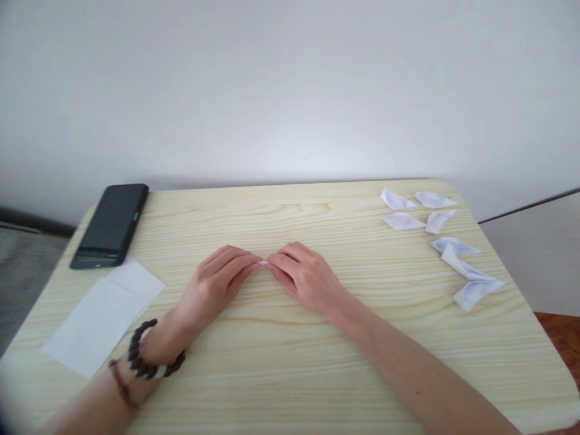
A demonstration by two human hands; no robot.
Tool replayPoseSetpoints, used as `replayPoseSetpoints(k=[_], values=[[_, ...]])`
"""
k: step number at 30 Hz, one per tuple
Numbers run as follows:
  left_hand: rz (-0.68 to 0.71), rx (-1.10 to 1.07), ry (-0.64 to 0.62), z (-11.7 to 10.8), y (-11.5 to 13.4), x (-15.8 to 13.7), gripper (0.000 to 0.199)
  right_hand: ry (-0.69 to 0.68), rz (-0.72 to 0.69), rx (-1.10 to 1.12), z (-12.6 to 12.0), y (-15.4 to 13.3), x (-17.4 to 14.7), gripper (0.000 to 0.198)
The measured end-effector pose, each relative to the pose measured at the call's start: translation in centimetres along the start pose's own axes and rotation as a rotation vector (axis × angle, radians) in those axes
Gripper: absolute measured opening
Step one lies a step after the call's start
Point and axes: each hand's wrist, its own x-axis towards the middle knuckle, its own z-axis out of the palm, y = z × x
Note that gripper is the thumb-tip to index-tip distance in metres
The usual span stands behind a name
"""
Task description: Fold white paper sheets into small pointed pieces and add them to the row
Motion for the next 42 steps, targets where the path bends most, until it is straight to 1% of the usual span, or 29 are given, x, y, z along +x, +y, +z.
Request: replayPoseSetpoints(k=[3,6,8,10,12,15,19,21,23,25,26,28,31,32,34,38,40,42], values=[[0.034,-0.016,0.009,0.0,0.3,0.1,0.008,-0.044,-0.046,-0.049,0.1,-0.3,-0.1,0.019],[0.042,-0.002,0.008,-0.2,0.5,0.1,0.007,-0.053,-0.105,-0.034,0.1,-0.3,-0.2,0.021],[0.016,-0.018,-0.004,-0.3,0.5,0.0,0.008,-0.043,-0.108,0.020,0.0,-0.2,-0.2,0.021],[-0.015,-0.044,-0.028,-0.4,0.4,-0.1,0.013,-0.027,-0.082,0.079,-0.2,-0.1,-0.2,0.021],[-0.035,-0.056,-0.044,-0.5,0.3,-0.2,0.017,-0.020,-0.034,0.128,-0.4,0.0,-0.1,0.021],[-0.053,-0.060,-0.050,-0.5,0.1,-0.3,0.024,-0.039,0.089,0.204,-0.7,0.0,-0.1,0.020],[-0.133,-0.043,-0.078,-0.4,-0.2,-0.5,0.041,-0.071,0.275,0.382,-0.9,-0.1,-0.2,0.021],[-0.139,-0.008,-0.063,-0.4,-0.4,-0.6,0.050,-0.084,0.348,0.457,-1.0,-0.1,-0.3,0.021],[-0.115,-0.026,-0.061,-0.4,-0.7,-0.5,0.056,-0.110,0.387,0.508,-1.1,-0.1,-0.2,0.022],[-0.114,-0.143,-0.114,-0.7,-0.9,-0.3,0.058,-0.147,0.392,0.551,-1.3,-0.1,-0.1,0.022],[-0.139,-0.224,-0.155,-0.9,-1.0,-0.2,0.057,-0.163,0.392,0.572,-1.4,-0.1,0.0,0.023],[-0.251,-0.383,-0.252,-1.3,-1.2,0.0,0.052,-0.179,0.409,0.618,-1.5,0.0,0.1,0.024],[-0.449,-0.551,-0.360,-1.8,-1.4,0.3,0.035,-0.139,0.483,0.685,-1.6,0.3,0.1,0.026],[-0.484,-0.594,-0.373,-2.0,-1.4,0.4,0.029,-0.120,0.508,0.705,-1.6,0.4,0.0,0.025],[-0.513,-0.650,-0.370,-2.1,-1.6,0.4,0.023,-0.104,0.537,0.732,-1.5,0.6,0.0,0.024],[-0.581,-0.674,-0.389,-2.2,-1.6,0.3,0.026,-0.097,0.528,0.743,-1.6,0.7,0.0,0.024],[-0.627,-0.673,-0.398,-2.3,-1.4,0.3,0.028,-0.071,0.546,0.735,-1.6,0.6,0.0,0.023],[-0.672,-0.665,-0.382,-2.3,-1.2,0.2,0.029,-0.050,0.571,0.720,-1.7,0.5,0.0,0.024]])
